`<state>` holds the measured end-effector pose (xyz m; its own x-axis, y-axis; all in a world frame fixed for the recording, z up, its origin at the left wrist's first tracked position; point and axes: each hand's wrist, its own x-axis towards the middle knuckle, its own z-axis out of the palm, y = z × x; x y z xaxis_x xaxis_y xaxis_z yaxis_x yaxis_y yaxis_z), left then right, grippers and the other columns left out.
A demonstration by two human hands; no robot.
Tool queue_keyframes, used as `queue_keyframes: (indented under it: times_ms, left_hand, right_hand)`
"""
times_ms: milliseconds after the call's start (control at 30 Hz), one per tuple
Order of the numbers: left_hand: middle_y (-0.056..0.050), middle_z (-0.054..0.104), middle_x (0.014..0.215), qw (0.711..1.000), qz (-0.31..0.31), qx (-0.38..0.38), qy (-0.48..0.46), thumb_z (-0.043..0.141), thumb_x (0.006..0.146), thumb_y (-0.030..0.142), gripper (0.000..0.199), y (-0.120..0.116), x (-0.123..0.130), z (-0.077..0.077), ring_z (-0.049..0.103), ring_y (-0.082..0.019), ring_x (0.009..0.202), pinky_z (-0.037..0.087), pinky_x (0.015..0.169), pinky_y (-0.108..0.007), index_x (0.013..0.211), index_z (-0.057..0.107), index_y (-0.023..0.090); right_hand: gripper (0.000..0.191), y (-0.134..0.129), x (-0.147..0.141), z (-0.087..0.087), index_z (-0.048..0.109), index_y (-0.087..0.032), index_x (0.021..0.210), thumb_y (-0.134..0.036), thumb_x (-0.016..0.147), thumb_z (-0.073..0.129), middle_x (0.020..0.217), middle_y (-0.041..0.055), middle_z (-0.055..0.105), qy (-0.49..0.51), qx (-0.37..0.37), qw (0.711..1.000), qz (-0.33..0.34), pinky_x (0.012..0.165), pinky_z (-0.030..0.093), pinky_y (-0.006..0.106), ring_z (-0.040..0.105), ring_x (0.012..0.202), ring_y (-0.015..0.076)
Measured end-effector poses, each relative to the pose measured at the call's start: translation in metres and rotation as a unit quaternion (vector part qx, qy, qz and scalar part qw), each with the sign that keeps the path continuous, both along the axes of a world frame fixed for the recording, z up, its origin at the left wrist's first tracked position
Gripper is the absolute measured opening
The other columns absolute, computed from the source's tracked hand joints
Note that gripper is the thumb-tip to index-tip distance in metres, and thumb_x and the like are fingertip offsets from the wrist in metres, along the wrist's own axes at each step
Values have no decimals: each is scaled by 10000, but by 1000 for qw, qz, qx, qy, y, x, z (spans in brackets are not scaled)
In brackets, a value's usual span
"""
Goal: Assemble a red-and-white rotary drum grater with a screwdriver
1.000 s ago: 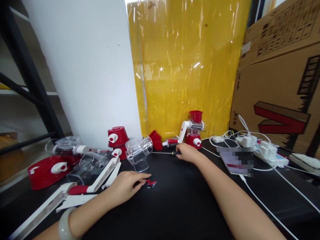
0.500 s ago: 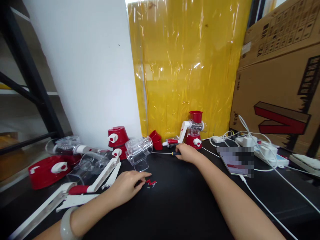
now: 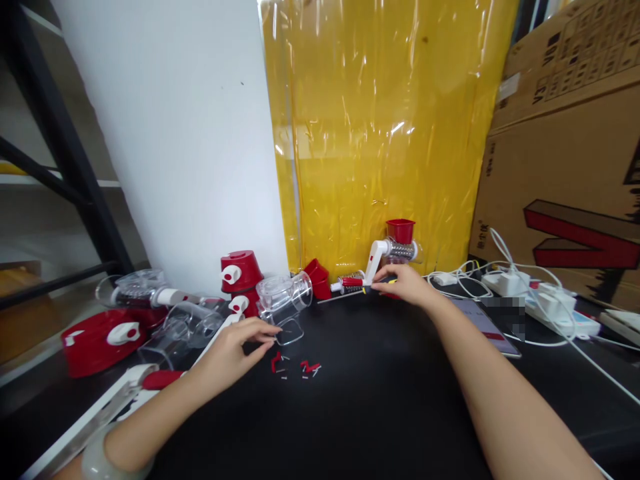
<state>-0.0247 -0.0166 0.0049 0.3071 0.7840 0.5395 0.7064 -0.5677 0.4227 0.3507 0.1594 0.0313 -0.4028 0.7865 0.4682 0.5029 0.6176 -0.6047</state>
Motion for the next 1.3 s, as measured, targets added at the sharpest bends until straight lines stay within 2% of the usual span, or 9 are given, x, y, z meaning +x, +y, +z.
queue_keyframes:
  times_ms: [133, 233, 333, 433, 533, 667, 1300]
  left_hand:
    - [-41, 766, 928, 997, 8, -13, -76, 636, 846, 238, 245, 1, -5, 3, 743, -167, 845, 604, 812, -297, 1085, 680, 210]
    - [-31, 780, 905, 995, 16, -15, -100, 654, 840, 252, 297, 1, -4, 4, 746, -183, 884, 602, 843, -320, 1135, 655, 217]
    - [-24, 784, 886, 993, 18, -15, -120, 661, 834, 248, 314, 1, -1, 2, 750, -177, 848, 608, 814, -310, 1145, 638, 218]
    - [-22, 781, 884, 990, 21, -13, -139, 668, 826, 241, 319, 0, 2, 1, 750, -165, 813, 611, 778, -288, 1142, 630, 215]
    - [-20, 778, 880, 988, 28, -4, -152, 675, 823, 239, 335, -1, 2, 1, 747, -161, 808, 610, 767, -279, 1152, 616, 216]
    - [-15, 777, 851, 987, 33, 10, -157, 678, 821, 240, 319, -1, 1, 4, 748, -164, 806, 609, 775, -282, 1133, 617, 214]
    - [-45, 777, 842, 983, 53, -8, -176, 694, 806, 291, 351, 1, 0, 2, 751, -213, 832, 620, 765, -341, 1130, 604, 193]
  right_hand:
    - [422, 0, 26, 8, 728, -184, 737, -573, 600, 817, 775, 65, 733, 124, -6, 991, -60, 698, 524, 331, 678, 726, 223]
    - [432, 2, 35, 5, 671, -175, 640, -565, 570, 843, 643, 44, 680, 211, -61, 975, -28, 603, 516, 322, 625, 577, 178]
    - [433, -1, 26, 2, 629, -181, 591, -550, 562, 853, 571, 20, 640, 259, -107, 960, 16, 521, 492, 293, 584, 494, 147]
    - [410, -11, 2, 4, 632, -181, 577, -533, 593, 843, 561, 10, 631, 243, -82, 966, 25, 508, 482, 266, 577, 495, 131]
    - [376, -24, -23, 7, 669, -183, 604, -523, 623, 827, 640, 29, 680, 201, -37, 978, 33, 547, 507, 268, 608, 554, 141]
    - [422, -38, -42, 8, 651, -193, 597, -588, 608, 800, 629, 30, 682, 210, -43, 976, 29, 533, 527, 295, 619, 537, 162]
    - [425, -43, -48, 6, 641, -185, 607, -589, 649, 766, 635, 26, 660, 183, -13, 983, 14, 593, 503, 299, 601, 592, 166]
